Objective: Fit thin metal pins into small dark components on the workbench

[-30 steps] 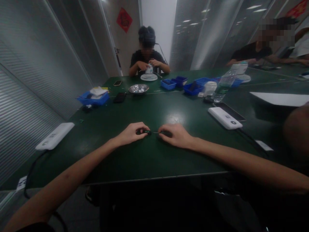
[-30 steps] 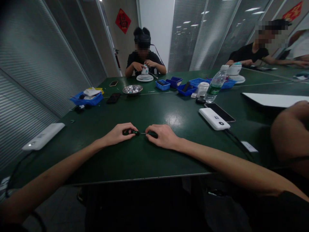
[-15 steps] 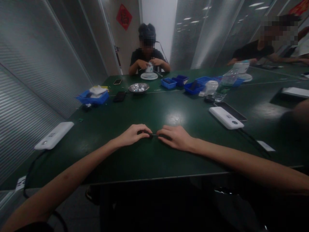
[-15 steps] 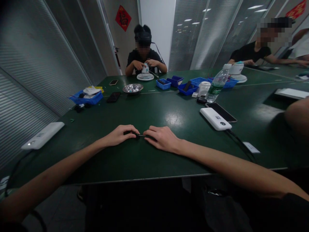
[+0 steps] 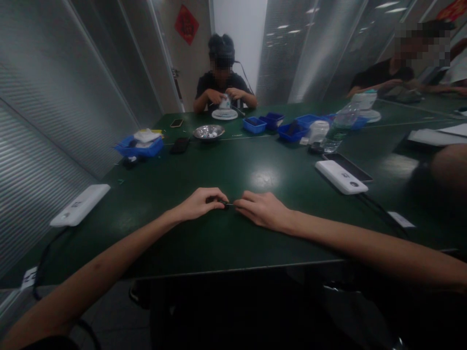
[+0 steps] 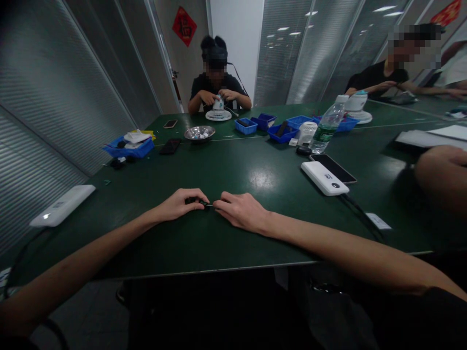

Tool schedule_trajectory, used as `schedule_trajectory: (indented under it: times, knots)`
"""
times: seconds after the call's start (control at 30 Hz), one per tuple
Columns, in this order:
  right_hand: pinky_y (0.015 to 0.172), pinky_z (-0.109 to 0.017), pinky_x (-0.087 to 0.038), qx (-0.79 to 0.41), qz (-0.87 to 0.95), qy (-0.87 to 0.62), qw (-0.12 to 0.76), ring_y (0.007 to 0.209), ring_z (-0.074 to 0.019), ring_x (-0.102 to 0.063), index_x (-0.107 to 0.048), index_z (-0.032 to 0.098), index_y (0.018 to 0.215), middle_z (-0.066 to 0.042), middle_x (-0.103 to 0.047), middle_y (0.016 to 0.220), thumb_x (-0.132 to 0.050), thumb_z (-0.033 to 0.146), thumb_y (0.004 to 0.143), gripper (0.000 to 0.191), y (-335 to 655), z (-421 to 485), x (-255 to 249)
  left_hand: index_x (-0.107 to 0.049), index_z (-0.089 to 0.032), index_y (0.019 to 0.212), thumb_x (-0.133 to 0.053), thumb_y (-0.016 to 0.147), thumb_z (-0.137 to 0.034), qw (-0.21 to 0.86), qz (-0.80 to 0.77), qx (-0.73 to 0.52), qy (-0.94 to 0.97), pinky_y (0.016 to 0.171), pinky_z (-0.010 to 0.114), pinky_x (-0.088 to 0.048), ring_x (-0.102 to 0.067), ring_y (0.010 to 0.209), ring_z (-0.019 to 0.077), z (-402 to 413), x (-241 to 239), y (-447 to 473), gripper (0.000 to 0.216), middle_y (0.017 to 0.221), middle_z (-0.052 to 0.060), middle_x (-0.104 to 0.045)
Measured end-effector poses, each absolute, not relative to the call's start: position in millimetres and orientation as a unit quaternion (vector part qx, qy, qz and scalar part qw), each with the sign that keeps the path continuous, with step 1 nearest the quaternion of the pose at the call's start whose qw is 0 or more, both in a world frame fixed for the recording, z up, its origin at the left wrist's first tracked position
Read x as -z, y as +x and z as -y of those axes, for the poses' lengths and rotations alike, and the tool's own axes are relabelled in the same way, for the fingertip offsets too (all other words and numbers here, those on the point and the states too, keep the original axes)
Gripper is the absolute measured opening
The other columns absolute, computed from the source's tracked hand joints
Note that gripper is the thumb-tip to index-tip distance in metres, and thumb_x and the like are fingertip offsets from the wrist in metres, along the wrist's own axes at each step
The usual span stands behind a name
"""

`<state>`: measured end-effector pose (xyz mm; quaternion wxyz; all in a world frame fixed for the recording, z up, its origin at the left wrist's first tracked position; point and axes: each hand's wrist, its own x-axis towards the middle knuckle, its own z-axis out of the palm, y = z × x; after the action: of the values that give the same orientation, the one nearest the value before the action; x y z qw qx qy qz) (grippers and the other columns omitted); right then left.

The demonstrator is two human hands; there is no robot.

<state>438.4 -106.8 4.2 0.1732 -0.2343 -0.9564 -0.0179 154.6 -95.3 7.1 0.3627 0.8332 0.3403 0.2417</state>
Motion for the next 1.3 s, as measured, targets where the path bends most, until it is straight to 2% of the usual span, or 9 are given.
schedule_trajectory:
  times: [0.17, 0.4, 0.57, 0.67, 0.8, 0.87, 1.03, 1.3]
  knots:
    - [0.054, -0.026, -0.033, 0.029, 0.957, -0.234, 0.171, 0.069, -0.0132, -0.051, -0.064, 0.019, 0.122, -0.009, -0.062, 0.103, -0.038, 0.031, 0.11, 0.031, 435, 109, -8, -0.074, -0.019, 0.118, -0.062, 0.1, -0.032, 0.405, -0.325, -0.21, 0.828, 0.091, 0.032, -0.049, -0.066, 0.102, 0.02, 90, -7, 152, 0.025, 0.109, 0.008, -0.073]
    - [0.054, -0.026, -0.033, 0.028, 0.962, -0.225, 0.154, 0.067, -0.0125, -0.051, -0.061, 0.018, 0.124, -0.008, -0.061, 0.104, -0.036, 0.034, 0.111, 0.032, 429, 109, -9, -0.074, -0.017, 0.113, -0.071, 0.094, -0.035, 0.358, -0.316, -0.225, 0.849, 0.078, 0.029, -0.048, -0.061, 0.085, 0.0173, 95, -6, 158, 0.026, 0.101, 0.008, -0.069]
    - [0.057, -0.026, -0.035, 0.005, 0.963, -0.215, 0.163, 0.068, -0.0131, -0.052, -0.057, 0.018, 0.131, -0.008, -0.062, 0.104, -0.04, 0.033, 0.11, 0.031, 426, 108, -7, -0.073, -0.015, 0.109, -0.069, 0.095, -0.034, 0.318, -0.286, -0.233, 0.874, 0.085, 0.031, -0.047, -0.062, 0.093, 0.02, 100, -5, 167, 0.024, 0.103, 0.01, -0.068]
    - [0.061, -0.027, -0.04, -0.029, 0.951, -0.245, 0.188, 0.072, -0.0146, -0.056, -0.056, 0.019, 0.134, -0.008, -0.063, 0.105, -0.043, 0.033, 0.109, 0.031, 427, 106, -6, -0.07, -0.016, 0.12, -0.072, 0.094, -0.037, 0.302, -0.299, -0.23, 0.876, 0.085, 0.032, -0.047, -0.062, 0.095, 0.0207, 100, -4, 169, 0.033, 0.106, 0.009, -0.068]
    - [0.068, -0.028, -0.043, -0.067, 0.928, -0.302, 0.209, 0.081, -0.017, -0.062, -0.062, 0.019, 0.122, -0.008, -0.066, 0.105, -0.051, 0.033, 0.105, 0.024, 431, 101, -6, -0.061, -0.022, 0.141, -0.075, 0.091, -0.036, 0.308, -0.326, -0.233, 0.863, 0.087, 0.032, -0.048, -0.063, 0.1, 0.0209, 99, -4, 164, 0.053, 0.113, 0.008, -0.068]
    - [0.069, -0.028, -0.043, -0.078, 0.917, -0.326, 0.214, 0.081, -0.0171, -0.062, -0.064, 0.02, 0.118, -0.006, -0.068, 0.103, -0.055, 0.033, 0.103, 0.022, 433, 99, -7, -0.063, -0.022, 0.138, -0.075, 0.091, -0.036, 0.305, -0.349, -0.238, 0.854, 0.083, 0.031, -0.049, -0.064, 0.096, 0.0196, 97, -5, 159, 0.05, 0.11, 0.007, -0.069]
    - [0.066, -0.028, -0.041, -0.111, 0.902, -0.355, 0.219, 0.075, -0.0151, -0.061, -0.067, 0.021, 0.115, -0.005, -0.07, 0.1, -0.057, 0.034, 0.101, 0.021, 437, 96, -7, -0.075, -0.019, 0.114, -0.07, 0.094, -0.039, 0.271, -0.383, -0.232, 0.852, 0.077, 0.03, -0.049, -0.063, 0.088, 0.0184, 84, -10, 134, 0.029, 0.107, 0.008, -0.07]
    - [0.067, -0.028, -0.041, -0.118, 0.903, -0.352, 0.215, 0.074, -0.0147, -0.06, -0.067, 0.021, 0.116, -0.004, -0.069, 0.1, -0.057, 0.034, 0.102, 0.023, 438, 97, -8, -0.075, -0.021, 0.121, -0.063, 0.093, -0.036, 0.137, -0.536, -0.23, 0.801, 0.097, 0.041, -0.051, -0.066, 0.107, 0.0268, 41, -6, 33, 0.034, 0.122, 0.01, -0.071]
